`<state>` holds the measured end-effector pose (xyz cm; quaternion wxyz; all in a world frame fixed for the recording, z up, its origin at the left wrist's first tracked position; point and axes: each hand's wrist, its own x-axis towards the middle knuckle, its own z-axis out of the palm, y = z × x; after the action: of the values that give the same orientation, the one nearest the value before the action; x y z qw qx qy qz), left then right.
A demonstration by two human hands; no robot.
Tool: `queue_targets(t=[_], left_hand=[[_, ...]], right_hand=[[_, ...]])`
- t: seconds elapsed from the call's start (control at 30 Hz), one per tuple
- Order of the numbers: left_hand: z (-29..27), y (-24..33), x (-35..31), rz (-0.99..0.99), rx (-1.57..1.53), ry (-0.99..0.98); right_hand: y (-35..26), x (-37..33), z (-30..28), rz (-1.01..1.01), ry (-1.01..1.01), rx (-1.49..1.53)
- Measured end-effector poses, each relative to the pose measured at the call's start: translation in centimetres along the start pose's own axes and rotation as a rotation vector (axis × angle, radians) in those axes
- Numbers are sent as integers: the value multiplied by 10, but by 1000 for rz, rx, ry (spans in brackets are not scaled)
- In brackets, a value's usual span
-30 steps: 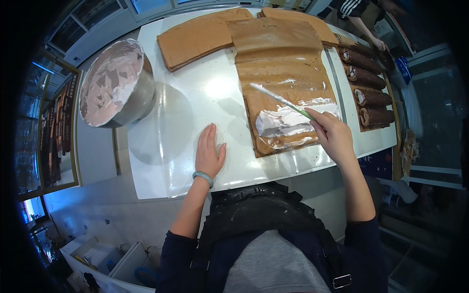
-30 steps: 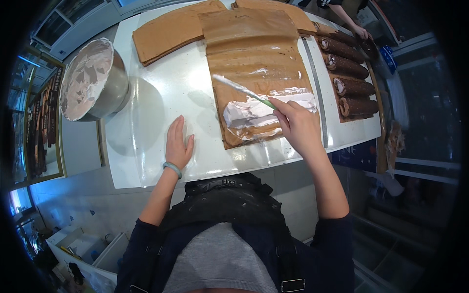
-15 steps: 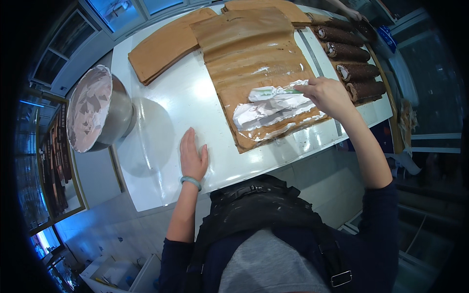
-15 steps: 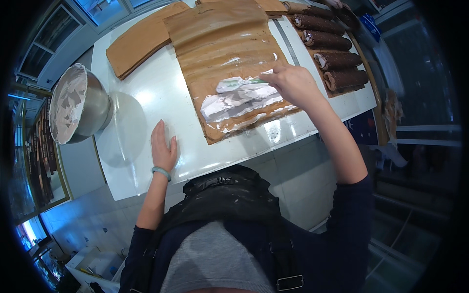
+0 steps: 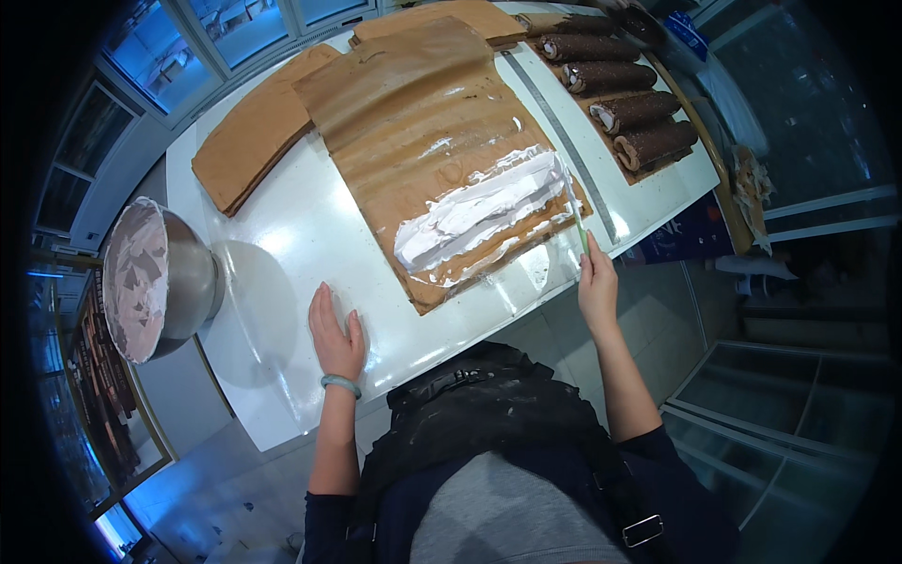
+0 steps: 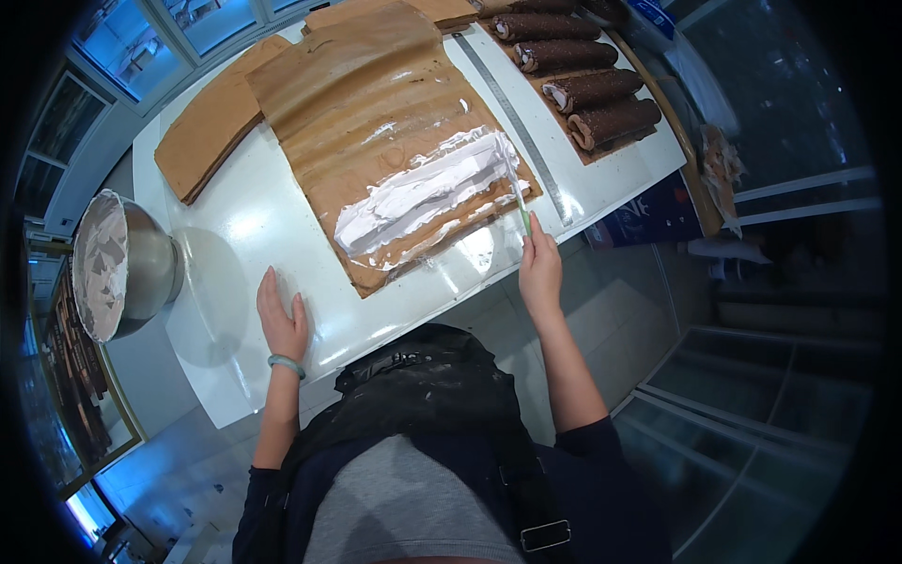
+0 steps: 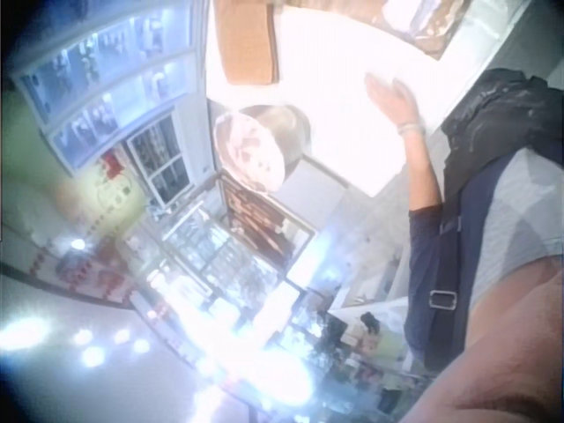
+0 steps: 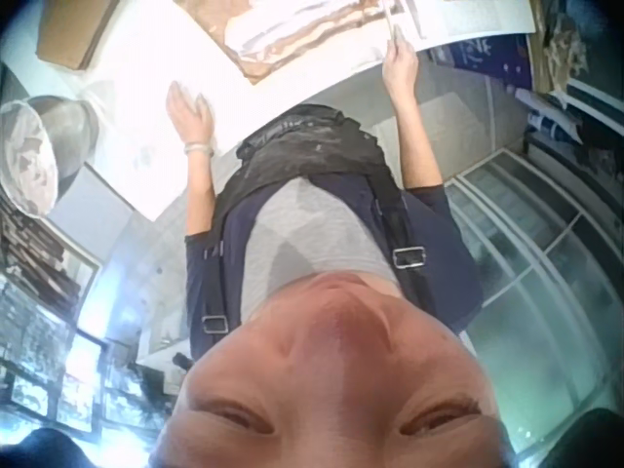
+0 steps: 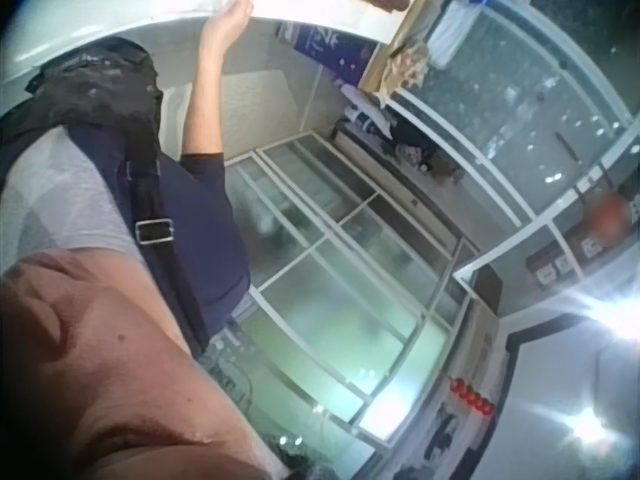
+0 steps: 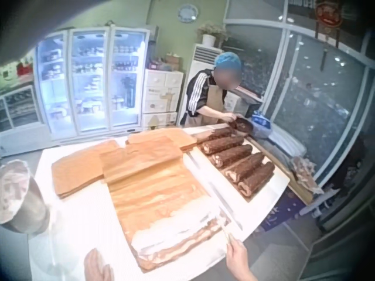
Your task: The person spreads white cream onto flat brown sheets using a spatula, then rolls each sheet into a cylindrical roll. The finished rolls are placed on a tray. The process is repeated for multiple sheets.
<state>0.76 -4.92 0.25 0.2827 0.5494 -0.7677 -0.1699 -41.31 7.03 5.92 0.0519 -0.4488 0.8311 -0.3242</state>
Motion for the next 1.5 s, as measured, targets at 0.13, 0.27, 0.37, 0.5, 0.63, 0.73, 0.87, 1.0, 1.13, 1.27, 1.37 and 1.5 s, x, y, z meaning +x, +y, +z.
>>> queue_targets(t=[0.13, 0.27, 0.37, 0.5, 0.63, 0.73, 0.87, 1.0, 1.13, 1.27, 1.37, 1.5], left_hand=[[-1, -1, 1, 37, 9, 2], [-2, -1, 1, 29, -12, -8], [-2, -1, 1, 25, -17, -13], [-3, -3, 1, 36, -37, -32], [-4, -4, 1, 40, -49, -37], [-4, -4, 1, 32, -57, -43], [-4, -3, 0, 28, -63, -33], [-4, -4, 0, 40, -70, -21], [-2, -4, 2, 59, -58, -17], [-3, -6, 0, 113, -111, 65], [-1, -11, -3, 63, -99, -5], [3, -17, -5, -26, -100, -163]], right_hand=[[-13, -48, 32, 55, -22, 64], [-49, -95, 49, 3, -138, 123], [-71, -120, 57, -38, -224, 157], [-90, -132, 57, -150, -293, 157], [-90, -123, 41, -170, -242, 150], [-84, -117, 33, -120, -224, 116], [-85, -120, 36, -235, -304, 125], [-99, -103, 24, 71, -618, 668], [-141, -46, 1, 265, -970, 1032], [-251, -1, 40, -574, -704, 647], [-354, -4, 90, -952, -312, 419], [-422, -17, 112, -1101, -298, -16]])
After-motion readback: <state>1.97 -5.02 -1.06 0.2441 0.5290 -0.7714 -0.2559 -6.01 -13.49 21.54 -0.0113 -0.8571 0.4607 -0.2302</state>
